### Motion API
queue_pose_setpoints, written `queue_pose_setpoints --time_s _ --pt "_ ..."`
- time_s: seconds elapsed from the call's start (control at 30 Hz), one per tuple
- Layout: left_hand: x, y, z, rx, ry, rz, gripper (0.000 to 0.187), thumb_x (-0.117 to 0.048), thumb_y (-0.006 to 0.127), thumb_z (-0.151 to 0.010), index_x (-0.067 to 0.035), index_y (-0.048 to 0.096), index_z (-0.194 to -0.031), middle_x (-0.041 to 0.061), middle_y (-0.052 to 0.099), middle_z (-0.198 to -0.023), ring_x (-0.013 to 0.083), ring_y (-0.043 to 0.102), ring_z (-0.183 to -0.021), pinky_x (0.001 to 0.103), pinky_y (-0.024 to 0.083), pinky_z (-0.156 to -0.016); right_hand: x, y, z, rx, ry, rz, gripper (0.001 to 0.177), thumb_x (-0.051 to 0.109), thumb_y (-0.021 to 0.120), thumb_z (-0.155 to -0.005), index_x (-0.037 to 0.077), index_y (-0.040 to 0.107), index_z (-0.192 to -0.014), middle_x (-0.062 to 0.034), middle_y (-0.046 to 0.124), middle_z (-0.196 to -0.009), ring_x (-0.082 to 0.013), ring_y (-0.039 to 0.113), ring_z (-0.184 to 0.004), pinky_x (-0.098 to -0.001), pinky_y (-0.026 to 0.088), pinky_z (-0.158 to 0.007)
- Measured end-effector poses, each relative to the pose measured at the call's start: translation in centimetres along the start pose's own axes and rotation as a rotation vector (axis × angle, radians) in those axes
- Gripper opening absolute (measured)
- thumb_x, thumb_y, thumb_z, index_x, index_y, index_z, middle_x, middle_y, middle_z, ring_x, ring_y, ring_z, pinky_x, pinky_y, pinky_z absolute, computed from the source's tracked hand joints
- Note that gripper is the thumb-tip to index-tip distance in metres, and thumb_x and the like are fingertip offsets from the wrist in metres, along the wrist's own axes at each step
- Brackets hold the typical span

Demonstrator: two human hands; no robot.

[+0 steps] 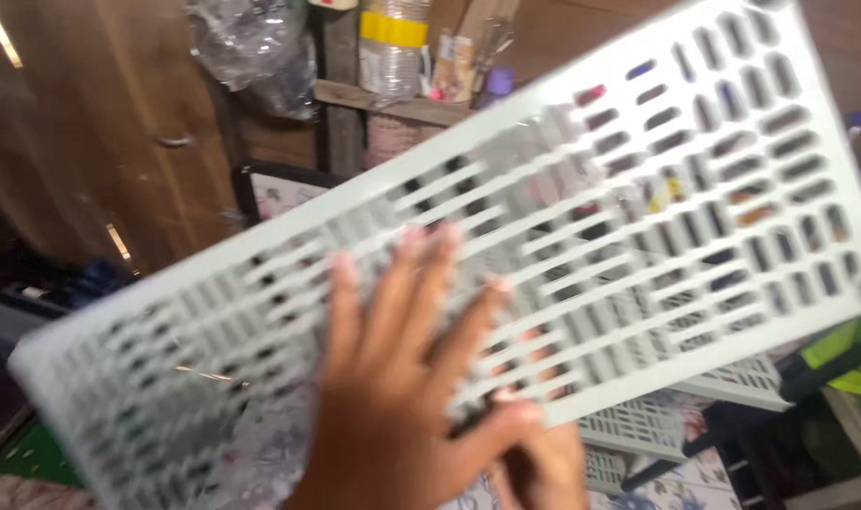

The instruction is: The person assembles a multi-tier plastic shelving unit by inserting black vertical poles into the corners of light green perforated shelves and stacking them. The person aligns and secures each shelf layer, then places a final top shelf onto the assembled frame.

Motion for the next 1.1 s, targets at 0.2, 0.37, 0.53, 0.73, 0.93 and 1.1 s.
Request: queue_pose_setpoints --time_s 0.2,0.37,0.53,0.73,0.93,1.1 --pt "-5.4 7.2 -3.0 0.141 0.212 0.141 0.076 -0.039 0.076 -0.081 -0.012 0.052 -0.148 0.018 0.043 -0.159 0.038 0.037 -0.15 0.073 0.015 -0.119 11.2 -3.6 -3.9 -0.184 -0.207 -0.092 0.047 0.009 0.057 -0.105 -0.004 0.047 -0.148 -0.0209 0.059 -0.142 -0.032 0.058 -0.132 -0.049 0.047 -0.113" --pt "-4.3 12.0 -5.9 0.129 0.231 -0.117 0.077 -0.006 0.074 -0.075 -0.02 0.053 -0.149 0.009 0.05 -0.154 0.0305 0.045 -0.145 0.069 0.02 -0.119 17.0 -4.5 -7.8 -0.076 -0.354 -0.011 0.051 0.01 0.058 -0.104 0.003 0.046 -0.153 -0.0173 0.059 -0.149 -0.0343 0.059 -0.136 -0.0505 0.051 -0.114" --pt "-1.7 15.4 -8.8 -0.008 0.207 -0.133 0.076 0.0 0.073 -0.076 -0.023 0.058 -0.146 0.005 0.058 -0.148 0.0296 0.054 -0.137 0.067 0.023 -0.122 19.3 -7.1 -11.6 -0.08 -0.368 -0.039 0.05 0.01 0.059 -0.105 0.002 0.045 -0.153 -0.0173 0.056 -0.153 -0.0357 0.059 -0.139 -0.0534 0.052 -0.115" --pt "-0.1 17.7 -9.1 -0.064 0.213 -0.124 0.06 -0.002 0.07 -0.08 -0.023 0.066 -0.136 0.005 0.066 -0.138 0.0277 0.059 -0.131 0.061 0.03 -0.118 18.2 -9.7 -14.4 -0.109 -0.288 -0.117 0.045 0.01 0.061 -0.105 -0.001 0.047 -0.147 -0.0177 0.057 -0.15 -0.0365 0.059 -0.139 -0.0539 0.048 -0.112" --pt "0.1 17.8 -10.6 -0.155 0.238 -0.121 0.045 -0.007 0.067 -0.088 -0.024 0.071 -0.129 0.002 0.071 -0.129 0.0252 0.062 -0.125 0.057 0.034 -0.116 19.0 -10.0 -15.6 -0.121 -0.266 -0.116 0.042 0.011 0.062 -0.103 -0.002 0.051 -0.142 -0.0188 0.06 -0.145 -0.0375 0.061 -0.136 -0.053 0.049 -0.109" --pt "0.4 18.7 -12.2 -0.177 0.242 -0.091 0.04 -0.008 0.066 -0.089 -0.023 0.072 -0.125 0.0 0.072 -0.125 0.0223 0.064 -0.122 0.054 0.037 -0.114 20.2 -10.4 -17.3 -0.135 -0.256 -0.098 0.035 0.01 0.063 -0.105 -0.005 0.052 -0.135 -0.0208 0.062 -0.141 -0.0368 0.063 -0.134 -0.052 0.05 -0.111"
Point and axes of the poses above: each hand's wrist, its own z-axis away from the middle knuckle, its own y-axis out of the palm, x = y × z, the point moved 6 cm from there along -z, towards the middle knuckle
